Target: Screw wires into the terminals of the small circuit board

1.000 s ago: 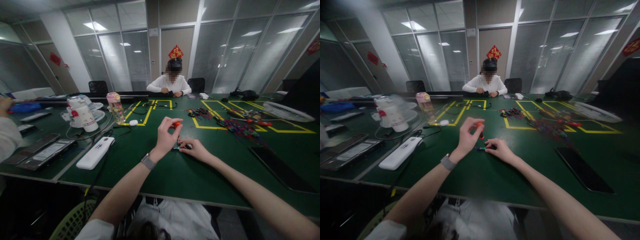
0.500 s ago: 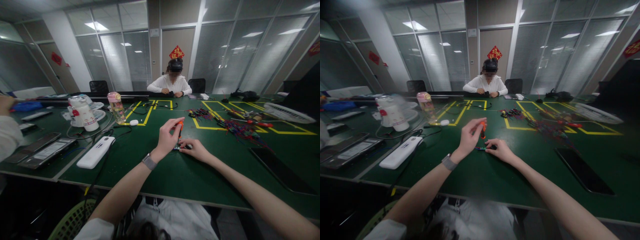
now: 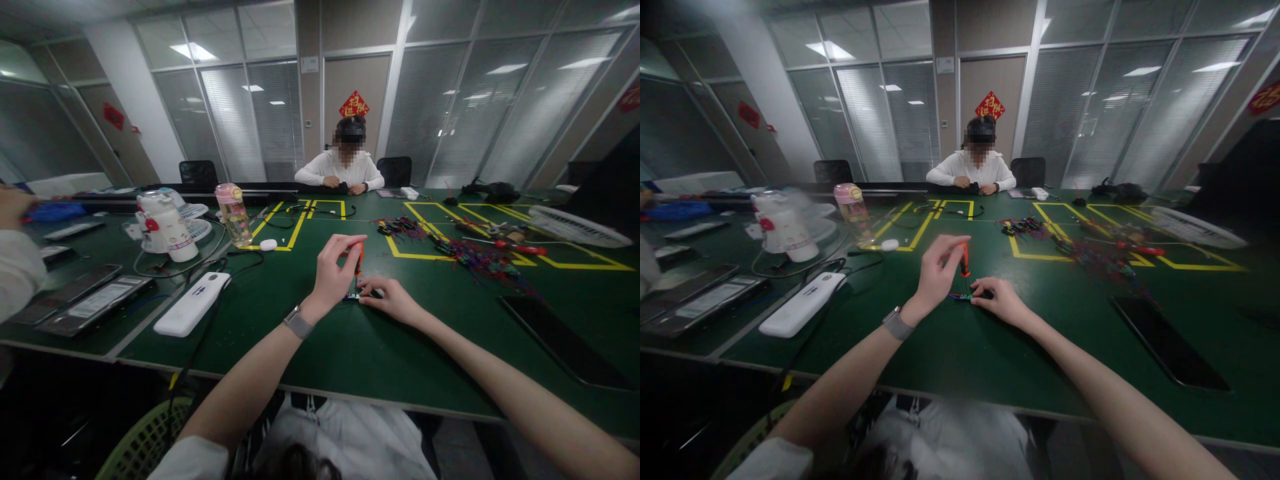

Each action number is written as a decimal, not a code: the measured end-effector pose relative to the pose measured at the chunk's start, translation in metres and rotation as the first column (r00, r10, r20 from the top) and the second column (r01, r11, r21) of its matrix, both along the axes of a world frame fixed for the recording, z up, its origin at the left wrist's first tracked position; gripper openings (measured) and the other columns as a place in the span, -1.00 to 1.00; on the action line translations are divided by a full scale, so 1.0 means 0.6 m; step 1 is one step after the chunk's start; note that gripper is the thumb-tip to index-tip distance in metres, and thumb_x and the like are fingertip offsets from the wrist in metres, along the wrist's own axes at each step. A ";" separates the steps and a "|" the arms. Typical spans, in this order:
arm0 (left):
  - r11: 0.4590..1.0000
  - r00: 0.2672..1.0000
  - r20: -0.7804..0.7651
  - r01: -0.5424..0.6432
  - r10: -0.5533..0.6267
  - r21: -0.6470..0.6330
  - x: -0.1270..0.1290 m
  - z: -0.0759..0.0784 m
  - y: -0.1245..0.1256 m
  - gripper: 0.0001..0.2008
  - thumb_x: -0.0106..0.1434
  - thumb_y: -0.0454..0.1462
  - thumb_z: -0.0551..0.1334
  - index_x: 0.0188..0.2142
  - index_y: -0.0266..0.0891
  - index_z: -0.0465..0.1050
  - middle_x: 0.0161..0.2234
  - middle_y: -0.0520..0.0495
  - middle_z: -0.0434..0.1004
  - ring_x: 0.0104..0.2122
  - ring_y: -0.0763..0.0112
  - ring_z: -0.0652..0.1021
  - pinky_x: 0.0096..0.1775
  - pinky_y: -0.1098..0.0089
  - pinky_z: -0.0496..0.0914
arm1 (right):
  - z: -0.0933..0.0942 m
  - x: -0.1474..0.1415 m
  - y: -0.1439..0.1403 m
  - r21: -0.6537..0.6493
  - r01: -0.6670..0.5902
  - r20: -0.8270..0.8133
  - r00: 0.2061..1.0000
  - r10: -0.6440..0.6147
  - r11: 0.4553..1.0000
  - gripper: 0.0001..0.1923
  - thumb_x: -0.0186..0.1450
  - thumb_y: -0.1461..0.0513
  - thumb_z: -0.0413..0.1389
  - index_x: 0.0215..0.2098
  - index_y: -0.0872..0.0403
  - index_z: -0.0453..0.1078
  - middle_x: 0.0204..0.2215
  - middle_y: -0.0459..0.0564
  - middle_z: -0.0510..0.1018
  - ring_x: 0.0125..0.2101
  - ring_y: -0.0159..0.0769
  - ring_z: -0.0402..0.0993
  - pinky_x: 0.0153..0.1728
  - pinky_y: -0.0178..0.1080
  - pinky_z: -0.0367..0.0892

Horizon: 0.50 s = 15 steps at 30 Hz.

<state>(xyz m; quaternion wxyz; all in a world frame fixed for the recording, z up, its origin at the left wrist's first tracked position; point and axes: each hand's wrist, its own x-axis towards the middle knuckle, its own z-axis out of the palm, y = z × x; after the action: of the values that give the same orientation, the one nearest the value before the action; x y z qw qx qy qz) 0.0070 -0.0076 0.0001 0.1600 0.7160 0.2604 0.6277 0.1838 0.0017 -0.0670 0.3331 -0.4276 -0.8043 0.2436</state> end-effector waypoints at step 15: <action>0.997 0.998 0.031 -0.057 0.055 0.049 0.004 0.000 -0.004 -0.89 0.27 -0.31 0.22 -0.22 -0.23 0.50 -0.32 -0.04 0.43 -0.32 0.46 0.50 -0.31 0.46 0.45 | 0.000 0.000 -0.002 -0.008 -0.001 -0.013 1.000 0.001 1.000 -0.93 0.13 0.22 0.24 -0.46 0.07 0.47 -0.15 0.06 0.60 -0.08 -0.10 0.50 0.02 -0.04 0.29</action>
<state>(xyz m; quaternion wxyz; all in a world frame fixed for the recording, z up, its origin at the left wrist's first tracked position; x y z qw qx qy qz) 0.0093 -0.0099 0.0000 0.1282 0.7027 0.2621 0.6489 0.1835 0.0007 -0.0668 0.3365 -0.4268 -0.8013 0.2500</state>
